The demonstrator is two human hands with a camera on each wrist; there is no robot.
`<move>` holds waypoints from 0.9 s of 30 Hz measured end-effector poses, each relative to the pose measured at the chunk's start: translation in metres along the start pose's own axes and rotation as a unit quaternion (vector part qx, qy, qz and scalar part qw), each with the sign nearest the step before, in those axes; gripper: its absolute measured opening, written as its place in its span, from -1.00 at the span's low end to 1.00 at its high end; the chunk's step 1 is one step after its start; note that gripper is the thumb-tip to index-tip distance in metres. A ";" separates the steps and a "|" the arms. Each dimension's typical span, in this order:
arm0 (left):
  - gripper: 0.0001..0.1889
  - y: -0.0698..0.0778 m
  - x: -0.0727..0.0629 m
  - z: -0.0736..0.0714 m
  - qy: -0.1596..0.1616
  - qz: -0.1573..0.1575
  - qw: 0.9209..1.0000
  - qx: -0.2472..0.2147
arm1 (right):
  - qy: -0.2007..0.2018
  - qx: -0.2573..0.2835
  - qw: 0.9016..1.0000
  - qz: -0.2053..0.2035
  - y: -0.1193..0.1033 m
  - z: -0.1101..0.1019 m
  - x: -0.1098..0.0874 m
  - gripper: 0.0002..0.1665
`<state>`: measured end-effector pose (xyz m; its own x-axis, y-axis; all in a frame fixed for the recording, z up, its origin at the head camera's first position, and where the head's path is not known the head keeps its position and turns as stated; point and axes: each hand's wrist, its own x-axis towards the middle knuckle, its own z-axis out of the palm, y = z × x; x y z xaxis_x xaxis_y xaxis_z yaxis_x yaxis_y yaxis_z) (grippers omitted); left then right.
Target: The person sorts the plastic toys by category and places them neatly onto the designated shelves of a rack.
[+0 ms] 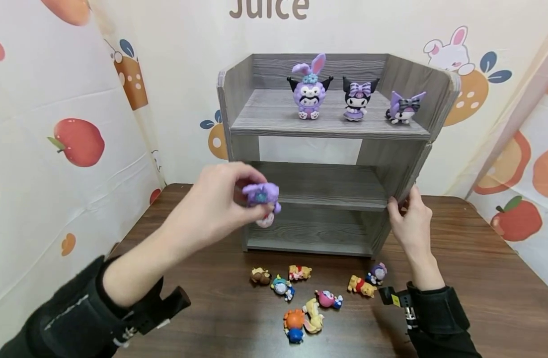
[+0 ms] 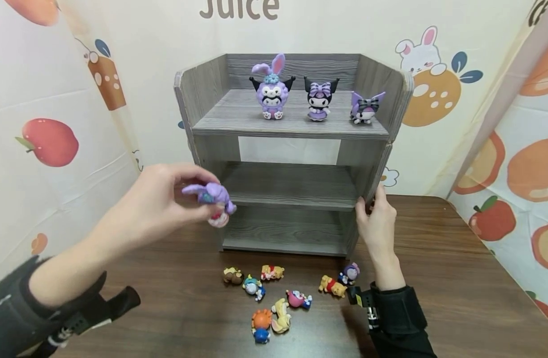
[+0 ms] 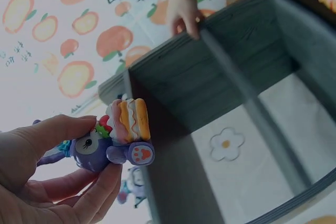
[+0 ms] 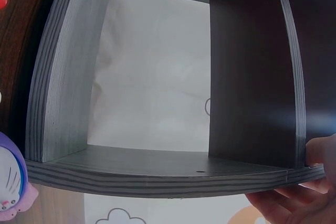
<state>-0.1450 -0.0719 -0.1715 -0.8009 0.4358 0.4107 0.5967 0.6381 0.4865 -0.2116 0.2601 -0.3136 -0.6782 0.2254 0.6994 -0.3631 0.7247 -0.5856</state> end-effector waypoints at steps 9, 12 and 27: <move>-0.86 0.020 0.046 -0.031 0.020 0.007 0.998 0.051 | -0.003 0.007 1.000 0.004 0.000 0.000 0.001 -0.66; -0.88 0.022 0.062 -0.041 0.037 -0.009 0.996 0.080 | -0.002 0.007 1.000 0.004 0.000 0.001 0.001 -0.65; -0.71 0.018 0.128 -0.059 0.045 -0.091 0.978 0.182 | 0.007 -0.002 1.000 -0.007 0.002 0.001 0.001 -0.65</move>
<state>-0.2341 -0.0425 -0.0646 -0.8748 0.2467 0.4170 0.3743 0.8906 0.2583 -0.2136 0.2609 -0.3149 -0.6641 0.2245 0.7132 -0.3694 0.7308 -0.5740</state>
